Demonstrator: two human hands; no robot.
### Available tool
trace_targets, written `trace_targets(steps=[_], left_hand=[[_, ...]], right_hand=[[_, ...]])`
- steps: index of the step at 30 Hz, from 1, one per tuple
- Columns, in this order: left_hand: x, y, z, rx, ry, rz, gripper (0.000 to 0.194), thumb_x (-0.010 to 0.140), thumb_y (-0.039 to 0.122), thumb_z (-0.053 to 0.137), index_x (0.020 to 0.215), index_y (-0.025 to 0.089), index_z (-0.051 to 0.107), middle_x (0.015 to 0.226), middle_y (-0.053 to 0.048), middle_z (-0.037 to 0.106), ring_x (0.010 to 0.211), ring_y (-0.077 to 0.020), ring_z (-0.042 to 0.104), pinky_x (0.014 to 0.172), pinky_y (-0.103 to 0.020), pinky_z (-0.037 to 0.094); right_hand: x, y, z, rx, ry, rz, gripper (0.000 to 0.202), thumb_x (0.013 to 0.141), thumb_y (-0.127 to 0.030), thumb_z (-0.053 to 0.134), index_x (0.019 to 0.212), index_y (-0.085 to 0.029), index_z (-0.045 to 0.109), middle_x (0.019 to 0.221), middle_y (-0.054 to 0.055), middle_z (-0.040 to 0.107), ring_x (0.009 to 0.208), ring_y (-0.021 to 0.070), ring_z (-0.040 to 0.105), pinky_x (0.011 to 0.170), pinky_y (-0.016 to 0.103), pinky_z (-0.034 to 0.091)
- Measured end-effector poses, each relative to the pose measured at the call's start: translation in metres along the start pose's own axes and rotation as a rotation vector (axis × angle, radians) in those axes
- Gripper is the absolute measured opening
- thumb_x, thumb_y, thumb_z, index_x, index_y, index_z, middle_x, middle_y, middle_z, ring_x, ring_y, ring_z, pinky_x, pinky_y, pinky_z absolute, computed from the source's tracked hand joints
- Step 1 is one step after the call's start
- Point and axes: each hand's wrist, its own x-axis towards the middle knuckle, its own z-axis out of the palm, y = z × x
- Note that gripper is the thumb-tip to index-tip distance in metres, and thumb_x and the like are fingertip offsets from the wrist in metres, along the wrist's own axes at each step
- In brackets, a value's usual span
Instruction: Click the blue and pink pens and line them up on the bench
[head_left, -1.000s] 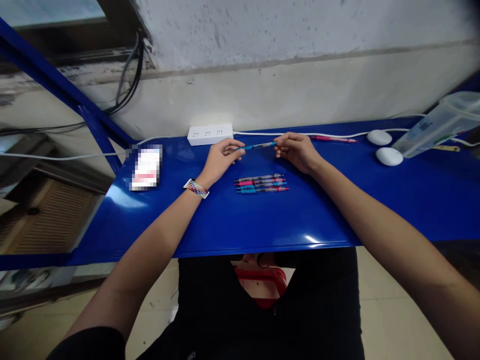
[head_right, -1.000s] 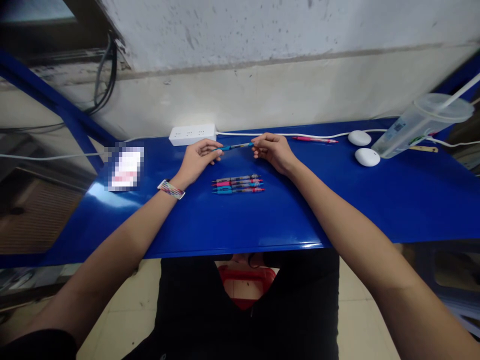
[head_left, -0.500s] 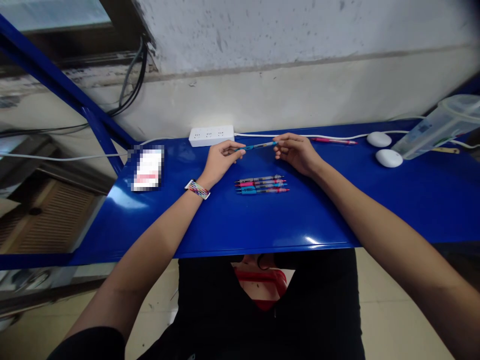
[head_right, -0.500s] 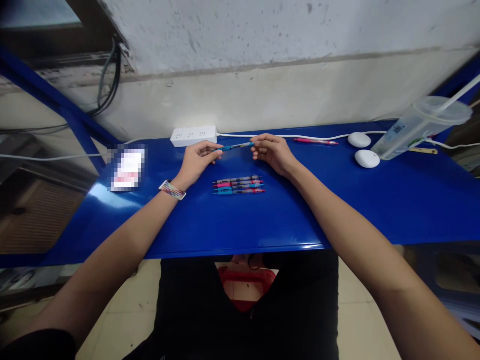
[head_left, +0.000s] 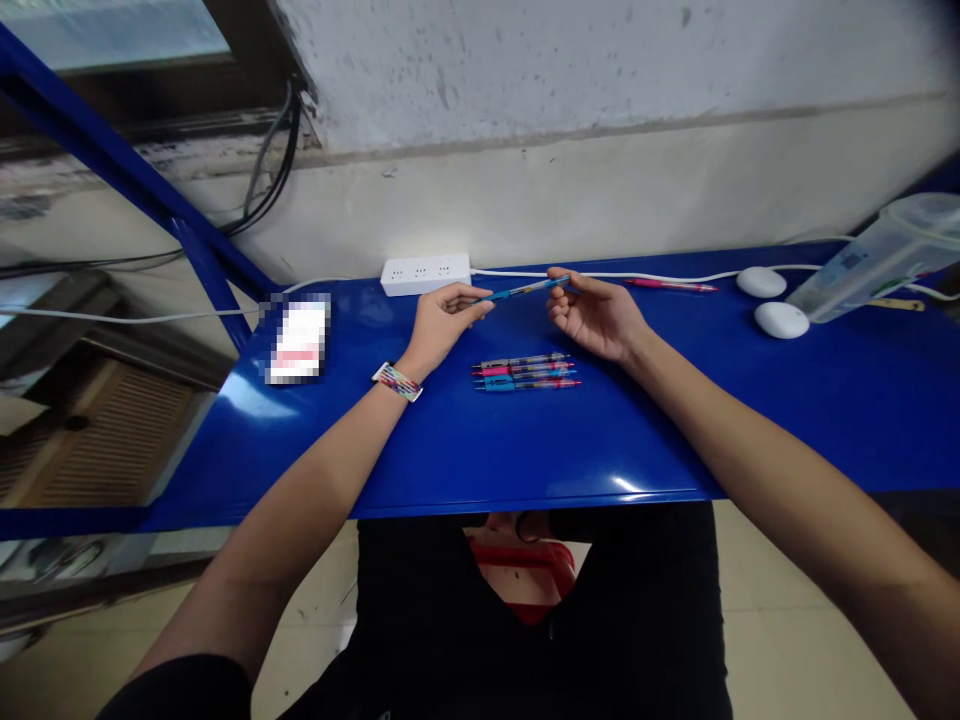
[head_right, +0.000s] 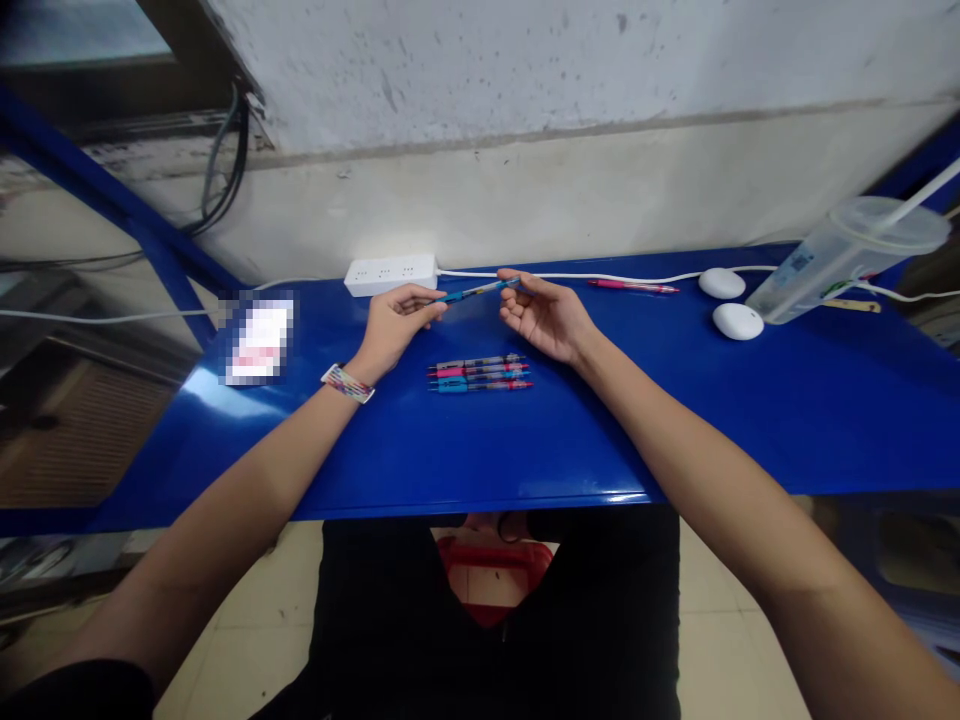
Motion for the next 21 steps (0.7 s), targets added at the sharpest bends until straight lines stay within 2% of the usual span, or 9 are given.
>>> trace_targets(steps=[8, 13, 21], left_hand=[[0.0009, -0.0009, -0.0005, 0.007, 0.004, -0.008, 0.014, 0.088, 0.027, 0.090, 0.101, 0.024, 0.087, 0.083, -0.005, 0.081, 0.075, -0.0170, 0.074, 0.065, -0.031, 0.056], [0.0009, 0.0012, 0.0003, 0.005, 0.009, -0.018, 0.016, 0.087, 0.029, 0.090, 0.102, 0.023, 0.087, 0.084, -0.005, 0.082, 0.075, -0.0168, 0.074, 0.065, -0.031, 0.057], [0.0004, 0.0010, -0.0003, -0.014, -0.005, -0.009, 0.016, 0.086, 0.028, 0.091, 0.101, 0.024, 0.087, 0.084, -0.005, 0.082, 0.074, -0.0160, 0.074, 0.065, -0.030, 0.057]], right_hand=[[0.0007, 0.0026, -0.0027, 0.003, -0.022, -0.040, 0.012, 0.100, -0.027, 0.073, 0.107, -0.019, 0.079, 0.082, 0.002, 0.076, 0.073, 0.0127, 0.072, 0.083, 0.025, 0.067], [-0.0003, 0.0027, -0.0023, -0.051, -0.026, -0.075, 0.024, 0.101, -0.038, 0.073, 0.115, -0.020, 0.080, 0.089, 0.005, 0.079, 0.084, 0.0173, 0.076, 0.086, 0.031, 0.068], [0.0005, 0.0058, -0.0011, 0.004, -0.008, -0.078, 0.012, 0.102, -0.027, 0.072, 0.109, -0.019, 0.078, 0.084, 0.003, 0.077, 0.075, 0.0139, 0.073, 0.082, 0.027, 0.069]])
